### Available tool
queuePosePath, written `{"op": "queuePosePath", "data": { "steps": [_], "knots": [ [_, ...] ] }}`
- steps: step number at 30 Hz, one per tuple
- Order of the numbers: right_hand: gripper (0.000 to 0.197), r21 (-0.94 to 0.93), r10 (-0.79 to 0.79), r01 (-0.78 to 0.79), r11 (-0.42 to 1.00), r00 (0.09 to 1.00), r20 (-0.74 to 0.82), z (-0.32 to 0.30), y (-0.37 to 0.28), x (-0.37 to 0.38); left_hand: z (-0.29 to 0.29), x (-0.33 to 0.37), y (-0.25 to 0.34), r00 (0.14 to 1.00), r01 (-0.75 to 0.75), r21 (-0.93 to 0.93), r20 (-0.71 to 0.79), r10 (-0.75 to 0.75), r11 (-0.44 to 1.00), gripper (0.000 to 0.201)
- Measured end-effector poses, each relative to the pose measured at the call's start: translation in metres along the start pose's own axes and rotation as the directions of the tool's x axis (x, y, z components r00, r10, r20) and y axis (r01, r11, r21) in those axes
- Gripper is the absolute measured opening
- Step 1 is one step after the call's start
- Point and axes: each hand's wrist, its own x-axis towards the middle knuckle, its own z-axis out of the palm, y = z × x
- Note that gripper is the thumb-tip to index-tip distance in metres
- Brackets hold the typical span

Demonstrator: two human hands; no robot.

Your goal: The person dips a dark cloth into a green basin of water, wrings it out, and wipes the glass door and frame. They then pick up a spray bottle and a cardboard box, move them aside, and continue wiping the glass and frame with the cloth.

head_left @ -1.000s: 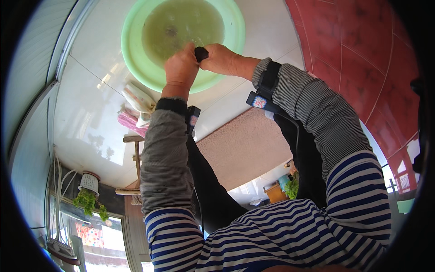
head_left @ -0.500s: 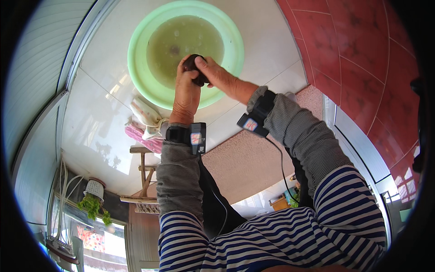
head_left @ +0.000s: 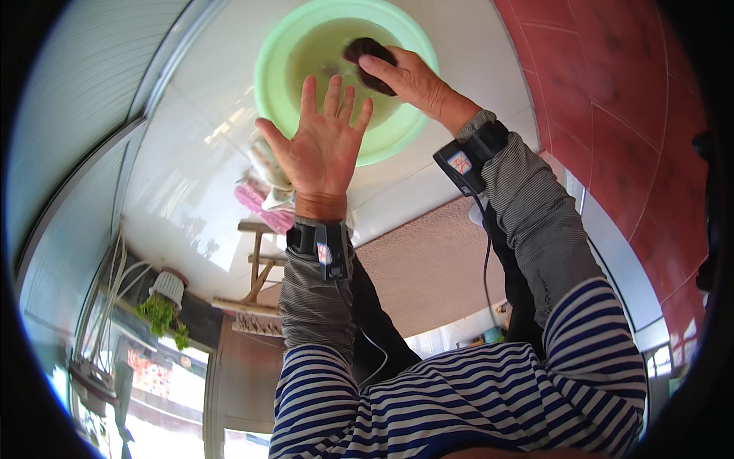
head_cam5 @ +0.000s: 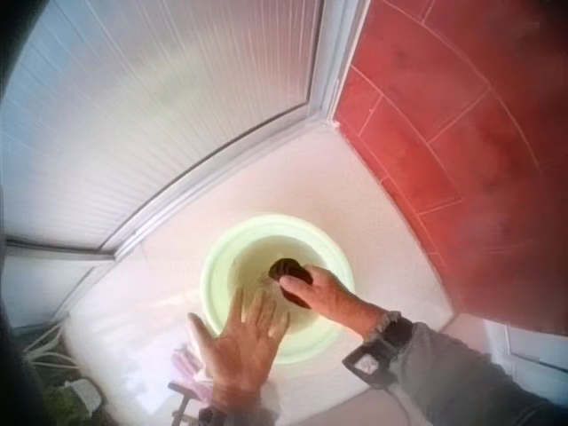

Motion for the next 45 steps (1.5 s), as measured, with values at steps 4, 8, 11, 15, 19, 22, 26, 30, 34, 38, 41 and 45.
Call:
{"op": "queuePosePath", "data": {
  "steps": [4, 8, 11, 15, 19, 22, 26, 30, 34, 38, 41, 45],
  "knots": [
    [0.049, 0.194, -0.005, 0.007, 0.981, 1.0, -0.009, 0.014, -0.05, -0.058, 0.059, -0.073, 0.028, 0.957, 0.06, -0.289, 0.289, 0.027, 0.955, 0.107],
    [0.057, 0.491, 0.115, -0.076, 0.868, 0.992, -0.051, 0.047, -0.116, -0.113, 0.122, -0.145, 0.045, 0.899, 0.14, -0.296, 0.437, 0.004, 0.945, 0.112],
    [0.058, 0.475, 0.105, -0.06, 0.878, 0.992, -0.067, 0.062, -0.165, -0.152, 0.153, -0.196, 0.056, 0.899, 0.1, -0.118, 0.436, -0.039, 0.988, 0.104],
    [0.056, 0.354, -0.069, 0.06, 0.933, 0.998, 0.012, 0.061, -0.216, -0.252, 0.149, -0.3, 0.056, 0.935, 0.092, 0.601, 0.222, -0.276, 0.794, 0.111],
    [0.037, -0.016, -0.004, 0.006, 1.0, 0.993, 0.115, 0.043, -0.26, -0.407, 0.121, -0.477, 0.06, 0.904, 0.197, 0.882, 0.006, -0.428, 0.428, 0.107],
    [0.046, -0.204, 0.022, -0.027, 0.979, 0.999, -0.028, 0.057, -0.295, -0.531, 0.126, -0.595, 0.057, 0.941, 0.268, 0.814, -0.107, -0.32, 0.516, 0.096],
    [0.041, -0.125, -0.117, 0.071, 0.99, 0.903, -0.412, 0.12, -0.332, -0.604, 0.162, -0.605, 0.081, 0.991, 0.048, 0.888, 0.013, -0.131, 0.457, 0.084],
    [0.036, 0.235, -0.165, 0.373, 0.898, 0.78, -0.604, 0.174, -0.38, -0.592, 0.22, -0.568, 0.132, 0.96, -0.267, 0.894, 0.279, 0.021, 0.358, 0.069],
    [0.045, 0.097, -0.277, 0.461, 0.882, 0.674, -0.684, 0.207, -0.436, -0.588, 0.289, -0.563, 0.151, 0.907, -0.408, 0.867, 0.42, 0.021, 0.286, 0.071],
    [0.048, 0.212, -0.285, 0.59, 0.779, 0.634, -0.719, 0.199, -0.48, -0.582, 0.368, -0.524, 0.161, 0.899, -0.338, 0.677, 0.437, 0.013, 0.654, 0.073],
    [0.048, 0.226, -0.365, 0.669, 0.708, 0.62, -0.695, 0.169, -0.482, -0.592, 0.409, -0.509, 0.176, 0.89, -0.299, 0.541, 0.456, 0.025, 0.786, 0.071],
    [0.045, -0.186, -0.486, 0.533, 0.825, 0.501, -0.716, 0.139, -0.442, -0.647, 0.402, -0.539, 0.179, 0.736, -0.616, 0.635, 0.674, 0.056, 0.466, 0.065]
  ]
}}
